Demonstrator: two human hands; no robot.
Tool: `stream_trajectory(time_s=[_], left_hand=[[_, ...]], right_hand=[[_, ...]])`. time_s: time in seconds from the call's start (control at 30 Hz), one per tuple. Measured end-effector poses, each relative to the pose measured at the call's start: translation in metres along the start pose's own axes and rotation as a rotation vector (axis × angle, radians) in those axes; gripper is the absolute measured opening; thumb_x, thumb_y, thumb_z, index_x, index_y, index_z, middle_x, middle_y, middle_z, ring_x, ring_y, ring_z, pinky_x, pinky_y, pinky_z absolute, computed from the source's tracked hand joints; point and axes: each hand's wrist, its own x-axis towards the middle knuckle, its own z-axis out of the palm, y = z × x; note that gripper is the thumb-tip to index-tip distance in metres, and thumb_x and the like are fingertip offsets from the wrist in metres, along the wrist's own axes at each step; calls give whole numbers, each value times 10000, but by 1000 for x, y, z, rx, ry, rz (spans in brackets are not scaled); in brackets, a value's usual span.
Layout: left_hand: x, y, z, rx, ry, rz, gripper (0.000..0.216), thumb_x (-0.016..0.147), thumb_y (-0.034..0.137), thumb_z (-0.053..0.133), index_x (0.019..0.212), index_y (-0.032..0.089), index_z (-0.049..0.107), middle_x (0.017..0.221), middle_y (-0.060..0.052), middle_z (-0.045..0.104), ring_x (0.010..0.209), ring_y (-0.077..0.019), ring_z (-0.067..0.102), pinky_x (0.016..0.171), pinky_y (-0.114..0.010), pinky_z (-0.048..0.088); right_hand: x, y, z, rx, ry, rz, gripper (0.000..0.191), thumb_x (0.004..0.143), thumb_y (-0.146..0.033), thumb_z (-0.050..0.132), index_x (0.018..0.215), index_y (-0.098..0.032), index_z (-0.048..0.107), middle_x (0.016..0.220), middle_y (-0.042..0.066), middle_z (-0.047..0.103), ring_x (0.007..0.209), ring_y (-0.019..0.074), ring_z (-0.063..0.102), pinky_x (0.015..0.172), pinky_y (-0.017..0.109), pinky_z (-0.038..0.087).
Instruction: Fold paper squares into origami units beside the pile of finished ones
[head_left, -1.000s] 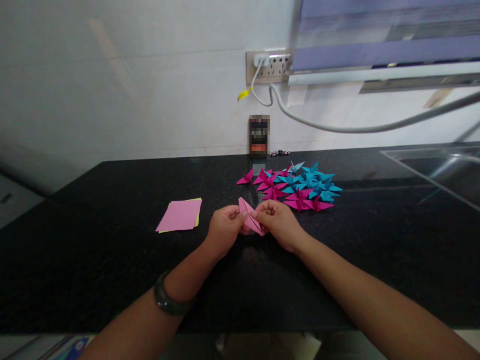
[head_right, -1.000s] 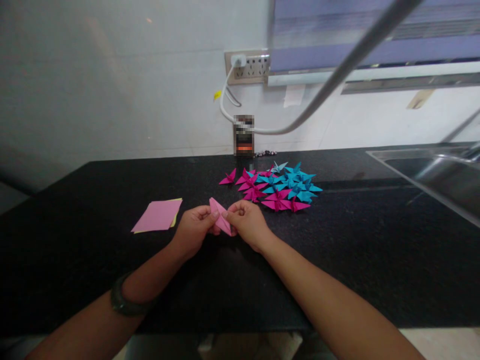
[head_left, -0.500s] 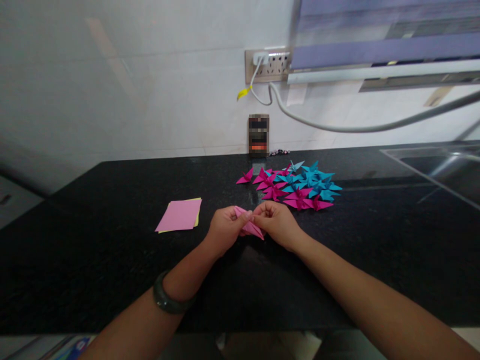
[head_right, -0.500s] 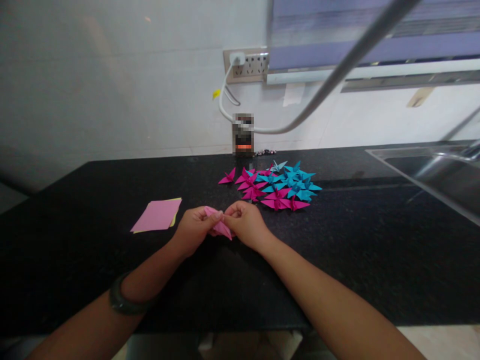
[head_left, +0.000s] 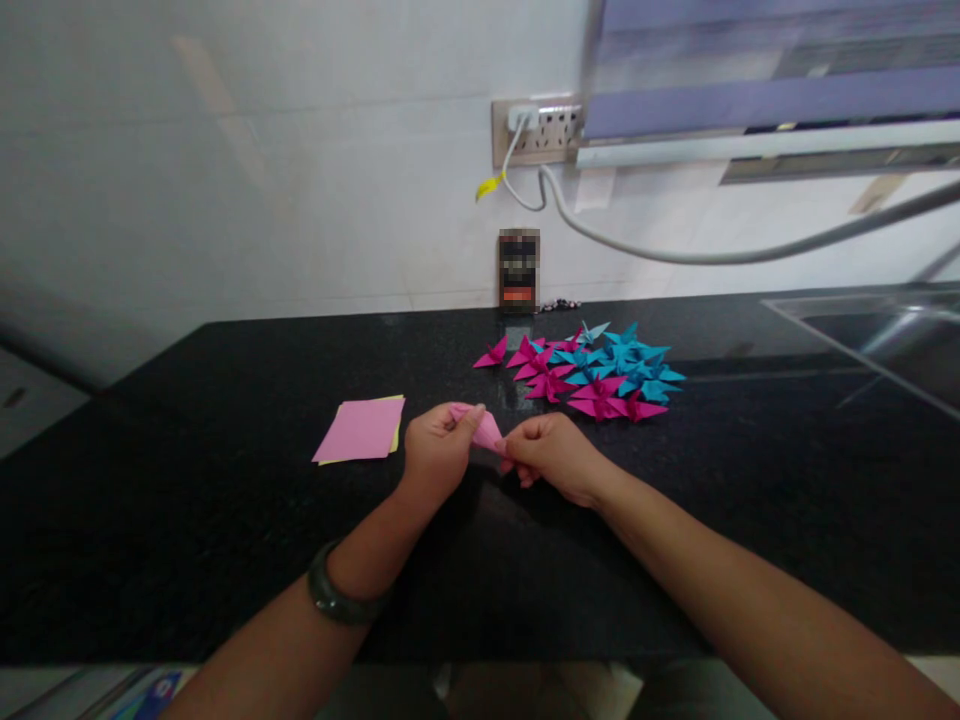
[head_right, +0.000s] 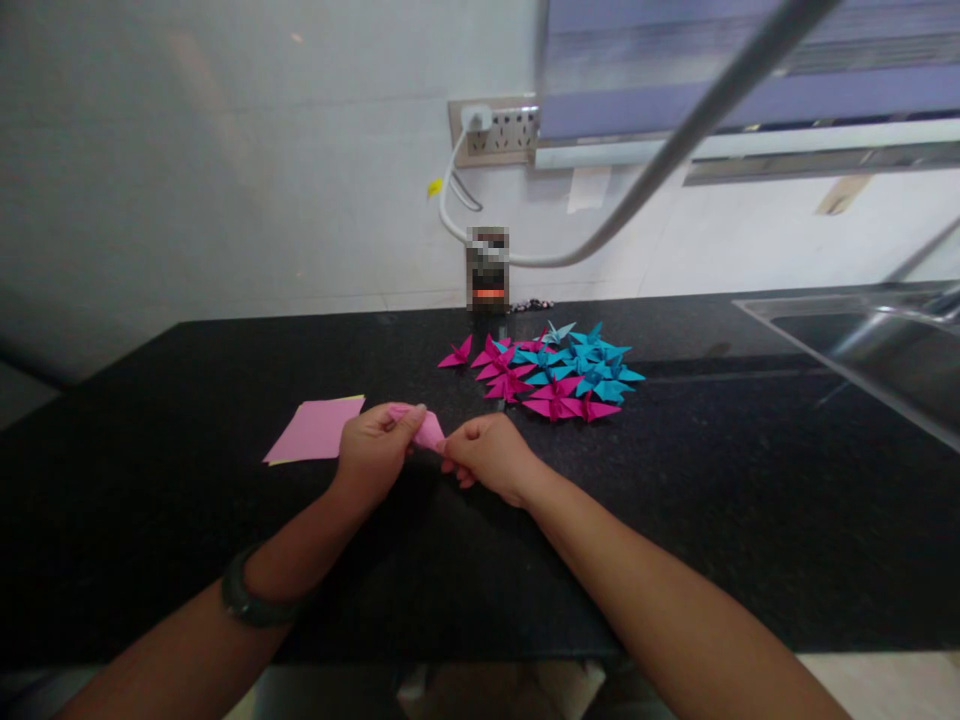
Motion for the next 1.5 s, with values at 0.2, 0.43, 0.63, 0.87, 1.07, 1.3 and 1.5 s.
stream_trajectory(time_s=[0.2,0.43,0.63,0.87,1.07,1.3,1.5], left_hand=[[5,-10,-1,30,54,1,248,705,368,577,663,131,636,534,-4,625,463,-108,537,442,-203,402],[-2,5,0,44,-53,74,238,731,336,548,647,140,653,601,-26,663,563,-136,592,549,-228,446],[-3,9,0,28,-30,56,212,713,322,569,611,154,648,560,-11,651,522,-129,568,507,-218,424],[0,3,0,67,14,6,250,699,368,575,634,138,648,538,-6,623,481,-114,529,472,-213,393],[-1,-3,3,18,-20,-26,274,699,390,579,647,129,642,537,-4,609,473,-103,508,452,-204,376],[0,-4,4,-207,-86,-131,248,660,370,633,651,122,643,589,-20,637,524,-118,540,506,-227,414],[-4,4,4,-273,-159,-119,260,685,362,614,580,125,632,545,-8,603,513,-107,512,516,-229,395]], right_hand=[[2,1,-9,41,-43,47,225,727,-274,563,576,-109,583,513,3,602,336,28,448,342,138,406],[-1,-1,1,-124,-10,-65,319,682,-366,634,499,-124,534,361,-53,453,316,26,389,321,132,323],[-3,-3,6,-97,-57,-56,235,744,-184,551,518,-127,525,380,-62,466,324,23,403,342,125,330],[-7,-7,-4,-47,-178,-3,188,742,-109,488,567,-106,558,444,-31,552,372,40,501,404,142,414],[-9,-10,-18,-54,-304,34,59,689,-164,558,672,-113,582,651,22,655,525,78,609,479,164,462],[-1,1,-14,-198,-46,-250,350,626,-319,680,906,-151,555,684,-18,600,484,47,504,378,127,364],[2,4,-8,-216,-9,-152,204,709,-291,592,596,-145,506,504,-32,544,383,40,424,361,149,343]])
